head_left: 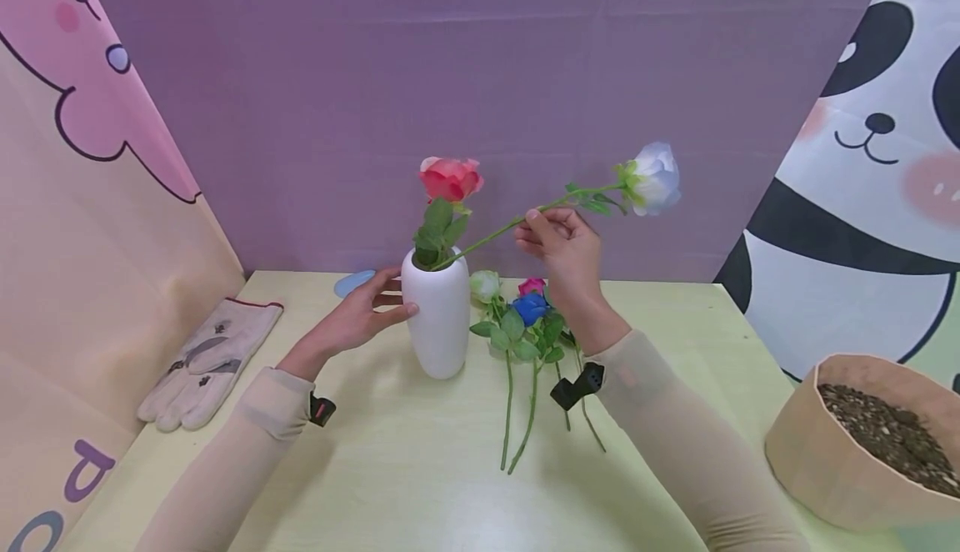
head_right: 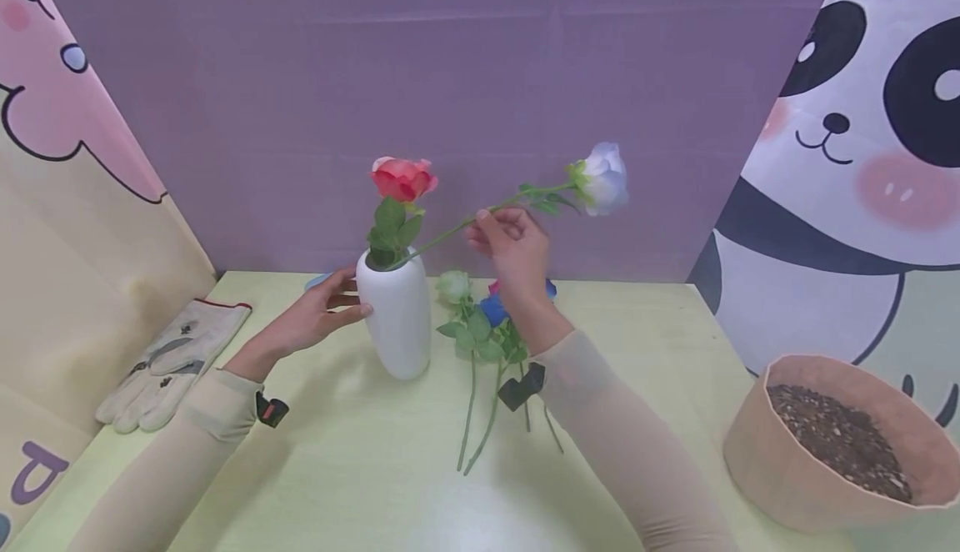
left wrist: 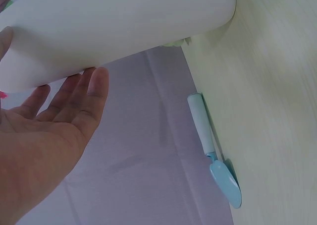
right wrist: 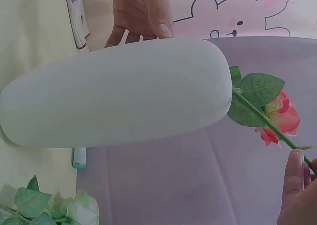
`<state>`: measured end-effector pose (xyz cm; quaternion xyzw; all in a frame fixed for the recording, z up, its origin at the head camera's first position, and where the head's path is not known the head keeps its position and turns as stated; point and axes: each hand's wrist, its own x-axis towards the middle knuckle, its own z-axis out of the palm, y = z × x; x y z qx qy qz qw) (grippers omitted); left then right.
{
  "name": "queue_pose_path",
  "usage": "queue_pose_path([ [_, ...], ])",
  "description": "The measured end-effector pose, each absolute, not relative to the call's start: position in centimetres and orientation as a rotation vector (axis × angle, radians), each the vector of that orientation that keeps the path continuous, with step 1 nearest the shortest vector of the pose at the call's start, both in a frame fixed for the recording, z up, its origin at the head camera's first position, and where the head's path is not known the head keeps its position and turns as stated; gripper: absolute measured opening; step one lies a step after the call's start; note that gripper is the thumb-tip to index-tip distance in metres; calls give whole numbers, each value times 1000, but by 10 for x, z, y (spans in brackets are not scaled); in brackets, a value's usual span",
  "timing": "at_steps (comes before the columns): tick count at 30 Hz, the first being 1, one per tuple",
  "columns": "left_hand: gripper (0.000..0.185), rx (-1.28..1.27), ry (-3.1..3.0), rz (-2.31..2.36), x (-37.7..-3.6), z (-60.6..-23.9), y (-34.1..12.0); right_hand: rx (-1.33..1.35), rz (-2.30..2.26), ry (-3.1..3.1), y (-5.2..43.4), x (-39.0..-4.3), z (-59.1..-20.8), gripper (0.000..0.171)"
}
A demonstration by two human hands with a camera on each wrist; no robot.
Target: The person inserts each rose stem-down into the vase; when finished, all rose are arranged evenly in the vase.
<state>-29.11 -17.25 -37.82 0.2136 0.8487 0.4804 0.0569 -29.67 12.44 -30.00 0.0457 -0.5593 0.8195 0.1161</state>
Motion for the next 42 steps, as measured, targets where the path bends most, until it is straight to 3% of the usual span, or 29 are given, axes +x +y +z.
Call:
queue_pose_path([
  [42,75,633,2572,1447,-288,-377,-173,329,2255,-1852,88,-299,-305,12],
])
